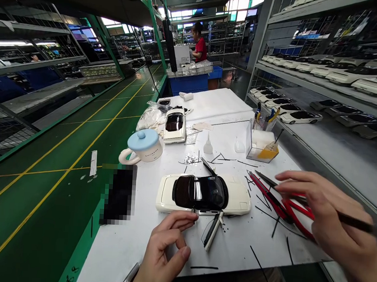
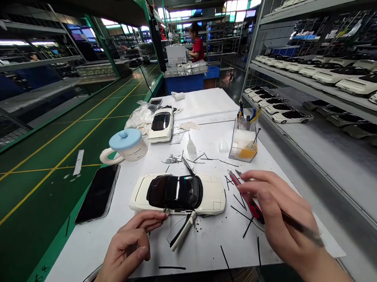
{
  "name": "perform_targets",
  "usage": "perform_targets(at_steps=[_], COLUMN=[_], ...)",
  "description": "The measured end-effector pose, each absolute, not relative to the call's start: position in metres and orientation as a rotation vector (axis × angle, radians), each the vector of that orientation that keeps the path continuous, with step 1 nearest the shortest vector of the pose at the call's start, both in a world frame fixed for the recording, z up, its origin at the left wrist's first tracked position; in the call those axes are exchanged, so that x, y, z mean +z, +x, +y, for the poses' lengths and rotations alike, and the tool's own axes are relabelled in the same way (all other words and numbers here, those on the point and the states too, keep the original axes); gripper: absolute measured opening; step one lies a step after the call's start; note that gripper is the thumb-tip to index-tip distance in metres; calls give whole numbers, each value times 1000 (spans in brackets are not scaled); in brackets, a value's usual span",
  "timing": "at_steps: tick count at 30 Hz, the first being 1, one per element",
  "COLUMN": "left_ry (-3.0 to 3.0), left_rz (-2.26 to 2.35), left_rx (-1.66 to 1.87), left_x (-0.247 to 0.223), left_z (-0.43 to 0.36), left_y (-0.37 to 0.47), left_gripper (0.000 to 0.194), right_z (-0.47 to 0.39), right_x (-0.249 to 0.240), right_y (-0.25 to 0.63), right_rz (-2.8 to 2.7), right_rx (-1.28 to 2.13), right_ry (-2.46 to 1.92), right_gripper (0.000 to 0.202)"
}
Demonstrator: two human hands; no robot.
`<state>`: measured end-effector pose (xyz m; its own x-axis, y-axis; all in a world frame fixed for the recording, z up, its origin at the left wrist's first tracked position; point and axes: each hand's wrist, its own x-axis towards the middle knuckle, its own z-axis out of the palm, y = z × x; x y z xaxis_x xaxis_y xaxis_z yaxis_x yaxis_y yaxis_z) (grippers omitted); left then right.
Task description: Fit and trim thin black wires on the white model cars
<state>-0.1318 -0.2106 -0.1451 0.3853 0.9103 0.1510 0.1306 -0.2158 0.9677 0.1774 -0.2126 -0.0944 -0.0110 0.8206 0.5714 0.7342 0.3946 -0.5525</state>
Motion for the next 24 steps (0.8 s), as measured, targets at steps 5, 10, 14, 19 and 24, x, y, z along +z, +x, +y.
perform_targets(at_steps=[5, 10, 14, 19, 24], left_ry=[1612, 1576, 1551, 1504, 1456], left_rz=[913, 916, 913, 911, 889], left_rx=[962, 975, 989, 991, 994], left_x=[-145, -143, -142, -145, -150], left_z=[-208, -208, -208, -209, -208], left_y=[-132, -130, -130, -134, -136], left_gripper=[36, 37, 38, 38, 38], right_z=[-138, -47, -17, -36, -110], right_x=[-97, -131, -153, -138, -104], right_y=[142, 120, 108, 108, 132], right_rz=[-1800, -1921, -1856, -1749, -1480], right_rx=[566, 393, 365, 345, 447], right_ry=[-1324, -1545, -1555, -1460, -1339], right_gripper=[31, 35, 25, 19, 26])
